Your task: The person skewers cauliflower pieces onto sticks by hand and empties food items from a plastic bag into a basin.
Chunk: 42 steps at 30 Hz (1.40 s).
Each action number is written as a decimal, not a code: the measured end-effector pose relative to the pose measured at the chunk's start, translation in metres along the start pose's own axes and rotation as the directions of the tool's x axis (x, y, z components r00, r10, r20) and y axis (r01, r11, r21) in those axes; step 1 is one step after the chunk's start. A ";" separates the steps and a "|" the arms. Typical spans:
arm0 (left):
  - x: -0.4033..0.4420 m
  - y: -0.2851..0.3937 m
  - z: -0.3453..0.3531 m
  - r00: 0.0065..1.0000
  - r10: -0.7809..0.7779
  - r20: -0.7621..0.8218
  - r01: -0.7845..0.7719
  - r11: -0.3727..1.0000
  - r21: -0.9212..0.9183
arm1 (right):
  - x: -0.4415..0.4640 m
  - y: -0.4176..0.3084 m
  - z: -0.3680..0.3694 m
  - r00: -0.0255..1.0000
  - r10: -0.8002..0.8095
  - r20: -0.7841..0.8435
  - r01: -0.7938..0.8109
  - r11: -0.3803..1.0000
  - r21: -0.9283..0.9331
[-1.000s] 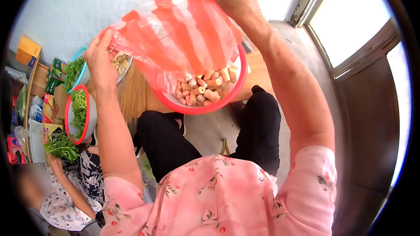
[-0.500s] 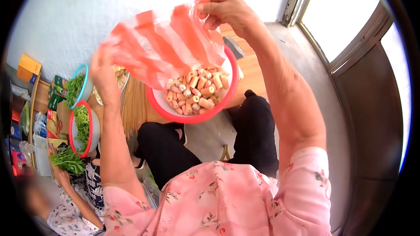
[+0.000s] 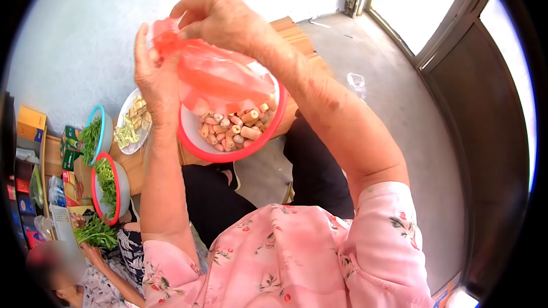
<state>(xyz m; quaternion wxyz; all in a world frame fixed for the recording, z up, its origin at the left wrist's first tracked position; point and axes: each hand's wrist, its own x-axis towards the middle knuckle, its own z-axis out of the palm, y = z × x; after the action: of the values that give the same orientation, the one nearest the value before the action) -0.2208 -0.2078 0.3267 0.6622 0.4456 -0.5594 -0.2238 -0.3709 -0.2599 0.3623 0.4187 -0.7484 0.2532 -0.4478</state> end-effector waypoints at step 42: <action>-0.139 -0.154 -0.107 0.921 -0.382 0.072 0.183 0.590 0.786 | -0.424 0.254 -0.153 0.670 0.254 -0.697 -0.735 0.361 -0.574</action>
<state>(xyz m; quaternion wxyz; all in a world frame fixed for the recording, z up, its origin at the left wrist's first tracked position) -0.1273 -0.1386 0.1250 0.2949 0.7375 -0.5957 -0.1192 -0.7063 -0.1341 -0.0109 0.0536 -0.5888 0.7517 -0.2921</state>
